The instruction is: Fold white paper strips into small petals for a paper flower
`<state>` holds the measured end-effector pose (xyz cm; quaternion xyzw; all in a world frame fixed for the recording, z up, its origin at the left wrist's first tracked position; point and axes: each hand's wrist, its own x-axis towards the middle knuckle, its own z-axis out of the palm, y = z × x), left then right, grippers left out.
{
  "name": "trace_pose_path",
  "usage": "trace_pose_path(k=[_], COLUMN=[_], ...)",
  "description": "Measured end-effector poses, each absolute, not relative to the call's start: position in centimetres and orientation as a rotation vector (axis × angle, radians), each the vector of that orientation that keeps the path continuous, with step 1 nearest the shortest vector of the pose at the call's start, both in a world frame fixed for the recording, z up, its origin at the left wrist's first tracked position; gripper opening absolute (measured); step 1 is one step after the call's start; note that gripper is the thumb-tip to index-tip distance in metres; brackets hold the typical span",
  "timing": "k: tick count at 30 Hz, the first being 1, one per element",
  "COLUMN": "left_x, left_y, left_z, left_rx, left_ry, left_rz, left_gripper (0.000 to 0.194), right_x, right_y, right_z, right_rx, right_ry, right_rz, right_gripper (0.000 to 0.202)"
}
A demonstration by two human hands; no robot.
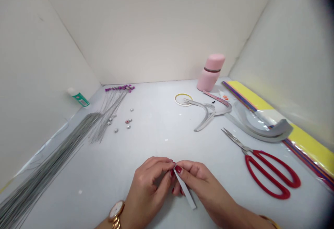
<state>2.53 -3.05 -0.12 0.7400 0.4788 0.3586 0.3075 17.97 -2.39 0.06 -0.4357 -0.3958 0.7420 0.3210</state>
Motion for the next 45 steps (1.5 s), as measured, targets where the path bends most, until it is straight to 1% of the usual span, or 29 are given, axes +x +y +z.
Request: trace_pose_path(k=[8, 11, 14, 17, 21, 25, 28, 32, 34, 37, 41, 45], left_x=[2.4, 2.8, 3.3, 3.5, 3.5, 3.6, 3.5, 2.9, 2.6, 2.3, 2.3, 2.6], left_y=[-3.0, -3.1, -3.0, -2.8, -2.6, -2.5, -2.7, -3.0, -3.0, -3.0, -3.0, -2.7], left_z=[0.1, -0.2, -0.4, -0.3, 0.1, 0.2, 0.0, -0.1, -0.1, -0.2, -0.3, -0.3], left_rx=[1.805, 1.479, 1.104, 0.976, 0.926, 0.949, 1.08, 1.645, 1.941, 2.124, 2.028, 1.601], left_ry=[1.24, 1.209, 1.082, 1.064, 1.087, 1.081, 1.175, 1.344, 1.331, 1.263, 1.224, 1.253], left_rz=[0.95, 0.988, 0.994, 1.013, 0.958, 0.915, 0.913, 0.989, 1.007, 0.98, 0.962, 0.974], left_gripper=[0.019, 0.014, 0.01, 0.007, 0.01, 0.015, 0.015, 0.01, 0.013, 0.021, 0.026, 0.018], right_x=[18.0, 18.0, 18.1, 18.1, 18.1, 18.2, 18.3, 18.1, 18.1, 18.0, 17.9, 18.0], right_y=[-2.2, -2.3, -2.4, -2.4, -2.4, -2.4, -2.4, -2.5, -2.5, -2.4, -2.2, -2.1], right_z=[0.4, 0.4, 0.3, 0.1, -0.2, -0.4, -0.3, -0.2, 0.0, 0.1, 0.2, 0.2], right_rx=[-1.079, -1.083, -1.096, -1.143, -1.237, -1.253, -1.246, -1.201, -1.18, -1.197, -1.186, -1.165], right_ry=[-1.021, -1.085, -1.173, -1.199, -1.181, -1.269, -1.317, -1.292, -1.264, -1.197, -1.105, -1.1], right_rz=[1.971, 1.926, 1.867, 1.841, 1.831, 1.777, 1.746, 1.773, 1.779, 1.787, 1.835, 1.866], right_gripper=[0.032, 0.032, 0.031, 0.032, 0.03, 0.029, 0.03, 0.033, 0.035, 0.037, 0.035, 0.033])
